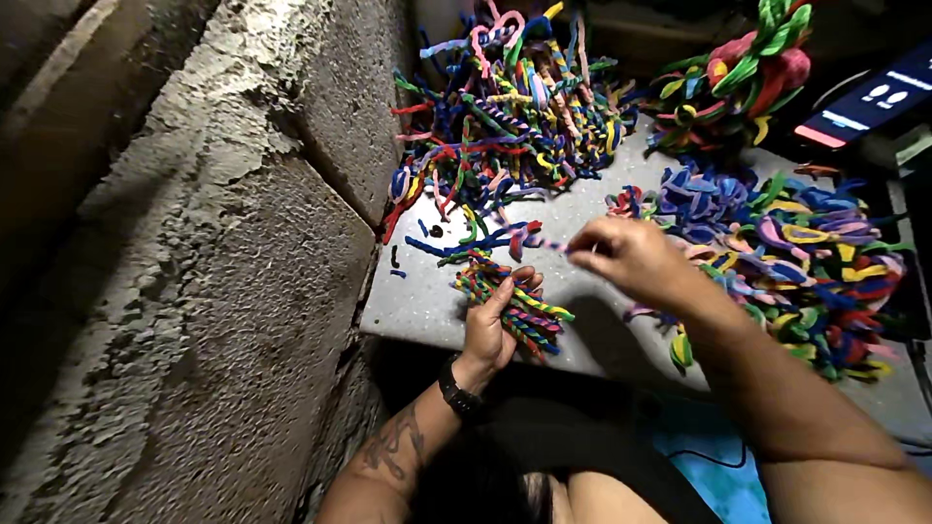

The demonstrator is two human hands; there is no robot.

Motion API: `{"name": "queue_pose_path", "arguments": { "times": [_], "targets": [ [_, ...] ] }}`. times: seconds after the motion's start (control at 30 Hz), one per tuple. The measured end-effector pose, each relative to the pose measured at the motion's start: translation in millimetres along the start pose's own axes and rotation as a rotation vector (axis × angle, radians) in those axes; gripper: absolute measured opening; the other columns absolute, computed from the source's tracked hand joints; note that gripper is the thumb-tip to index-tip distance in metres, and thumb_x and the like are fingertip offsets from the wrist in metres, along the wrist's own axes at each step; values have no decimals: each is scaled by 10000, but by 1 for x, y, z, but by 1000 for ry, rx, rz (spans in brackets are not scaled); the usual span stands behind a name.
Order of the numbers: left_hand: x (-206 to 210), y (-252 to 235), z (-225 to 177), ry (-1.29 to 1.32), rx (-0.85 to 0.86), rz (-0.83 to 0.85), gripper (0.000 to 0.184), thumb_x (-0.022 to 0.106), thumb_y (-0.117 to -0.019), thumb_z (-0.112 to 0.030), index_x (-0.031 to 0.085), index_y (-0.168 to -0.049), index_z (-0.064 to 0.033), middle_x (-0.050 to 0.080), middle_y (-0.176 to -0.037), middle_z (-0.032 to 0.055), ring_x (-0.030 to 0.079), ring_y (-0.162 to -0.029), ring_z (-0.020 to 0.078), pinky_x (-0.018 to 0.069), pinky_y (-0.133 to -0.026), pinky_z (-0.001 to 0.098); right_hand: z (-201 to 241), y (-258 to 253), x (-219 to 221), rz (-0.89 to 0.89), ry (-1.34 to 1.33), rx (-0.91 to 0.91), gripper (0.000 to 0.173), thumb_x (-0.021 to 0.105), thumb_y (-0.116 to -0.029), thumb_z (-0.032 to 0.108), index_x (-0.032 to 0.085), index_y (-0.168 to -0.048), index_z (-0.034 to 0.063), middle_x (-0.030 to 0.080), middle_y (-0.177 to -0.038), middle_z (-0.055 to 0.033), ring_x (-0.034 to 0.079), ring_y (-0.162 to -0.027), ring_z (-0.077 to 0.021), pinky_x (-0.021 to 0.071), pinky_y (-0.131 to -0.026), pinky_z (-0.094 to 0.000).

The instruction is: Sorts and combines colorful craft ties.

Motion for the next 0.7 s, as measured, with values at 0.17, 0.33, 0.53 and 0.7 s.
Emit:
{"name": "queue_pose_path", "arguments": {
  "times": [0.17, 0.33, 0.53, 0.7],
  "targets": [
    [-1, 0, 0, -64, 8, 19, 344, 385, -1094, -134, 648, -1273, -5, 724, -1166, 154, 719, -1045, 232, 588, -934, 401, -3, 34, 52, 27, -151, 1, 149, 661, -966, 112, 710, -1043, -6, 690, -904, -115, 651, -744, -170, 572, -700, -336],
    [0, 0, 1, -69, 27, 25, 257, 503, -1036, -62, 679, -1219, -22, 740, -1153, 148, 732, -1032, 233, 593, -922, 387, 5, 37, 58, 66, -172, 14, 174, 628, -984, 147, 694, -1046, -1, 673, -854, -99, 627, -717, -144, 551, -685, -304],
    [0, 1, 1, -70, 38, -10, 147, 578, -991, -40, 700, -1066, -7, 740, -977, 129, 726, -907, 206, 604, -852, 369, 9, 3, 25, 333, -70, 26, 180, 634, -1016, 170, 727, -1067, 24, 718, -907, -126, 693, -810, -251, 572, -780, -488],
    [0, 0, 1, -29, 4, -40, 221, 516, -1007, -6, 606, -1209, 0, 726, -968, 118, 730, -890, 219, 608, -864, 387, 9, -82, 19, -62, 16, -153, 205, 579, -1026, 124, 734, -1118, 28, 725, -1007, -157, 705, -909, -283, 562, -857, -490]
  ]
}}
Point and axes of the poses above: each hand's wrist, its own y-axis away from the middle knuckle, its own x-axis out of the palm, z = x × y, the point moved 3 cm from there along -y, towards the middle knuckle
